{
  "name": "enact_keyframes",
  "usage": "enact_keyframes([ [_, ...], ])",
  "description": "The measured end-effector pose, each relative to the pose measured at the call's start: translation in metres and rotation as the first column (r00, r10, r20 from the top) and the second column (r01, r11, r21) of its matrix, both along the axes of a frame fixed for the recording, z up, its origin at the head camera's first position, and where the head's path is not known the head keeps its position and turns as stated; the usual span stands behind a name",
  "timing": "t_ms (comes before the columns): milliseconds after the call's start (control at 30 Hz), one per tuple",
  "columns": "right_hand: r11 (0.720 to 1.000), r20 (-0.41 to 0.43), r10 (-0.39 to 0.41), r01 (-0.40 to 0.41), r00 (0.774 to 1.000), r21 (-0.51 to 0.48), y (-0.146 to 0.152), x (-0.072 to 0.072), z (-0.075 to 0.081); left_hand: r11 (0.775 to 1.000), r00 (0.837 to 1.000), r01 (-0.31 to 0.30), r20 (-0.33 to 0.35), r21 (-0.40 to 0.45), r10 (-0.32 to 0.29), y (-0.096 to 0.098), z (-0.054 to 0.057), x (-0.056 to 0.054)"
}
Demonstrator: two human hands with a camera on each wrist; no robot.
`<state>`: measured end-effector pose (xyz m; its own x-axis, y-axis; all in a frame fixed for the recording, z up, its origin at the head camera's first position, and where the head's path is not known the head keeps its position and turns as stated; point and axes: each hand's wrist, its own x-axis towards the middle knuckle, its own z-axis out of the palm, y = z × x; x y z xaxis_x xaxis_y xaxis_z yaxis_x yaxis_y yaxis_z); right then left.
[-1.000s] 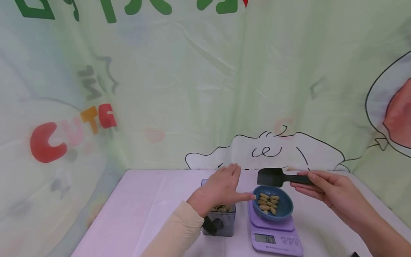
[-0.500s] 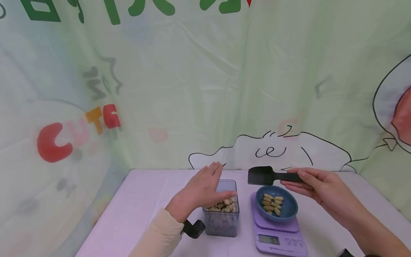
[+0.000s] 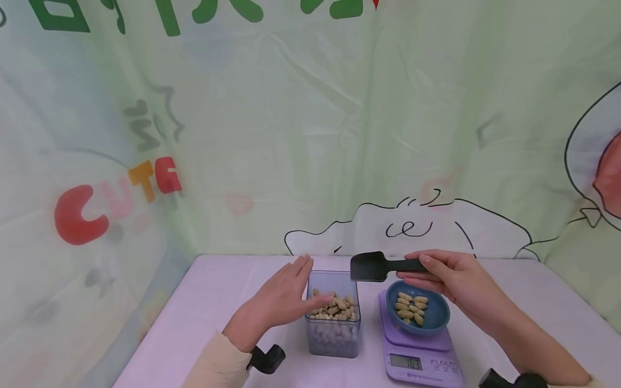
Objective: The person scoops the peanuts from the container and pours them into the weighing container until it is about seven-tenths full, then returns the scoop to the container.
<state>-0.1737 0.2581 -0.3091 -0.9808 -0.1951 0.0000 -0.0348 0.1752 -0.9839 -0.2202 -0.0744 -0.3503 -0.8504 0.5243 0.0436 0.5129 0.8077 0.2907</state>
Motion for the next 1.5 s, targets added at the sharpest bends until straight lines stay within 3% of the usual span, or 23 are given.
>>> enact_keyframes([
  [233, 0.999, 0.042, 0.030, -0.031, 0.999, 0.019, -0.017, -0.003, -0.001, 1.000, 1.000, -0.025, 0.019, 0.017, 0.025, -0.002, -0.016, 0.008],
  [500, 0.996, 0.023, 0.077, -0.078, 0.997, 0.048, -0.041, -0.006, -0.006, 0.999, 0.998, -0.037, -0.050, -0.025, 0.036, 0.002, -0.026, 0.009],
  [800, 0.980, -0.049, 0.172, -0.166, 0.984, 0.109, -0.062, -0.010, -0.013, 0.999, 0.997, -0.040, -0.069, 0.006, 0.041, 0.007, -0.032, 0.010],
  [1000, 0.964, -0.029, 0.224, -0.217, 0.974, 0.157, -0.068, -0.010, -0.017, 0.999, 0.996, -0.028, -0.088, 0.035, 0.031, 0.010, -0.037, 0.011],
  [1200, 0.955, -0.013, 0.222, -0.215, 0.975, 0.202, -0.074, -0.009, -0.022, 1.000, 0.992, -0.020, -0.124, 0.000, 0.020, 0.013, -0.039, 0.012],
  [1500, 0.953, -0.006, 0.222, -0.216, 0.975, 0.214, -0.085, -0.011, -0.022, 0.998, 0.993, -0.035, -0.116, -0.056, 0.028, 0.013, -0.037, 0.012],
])
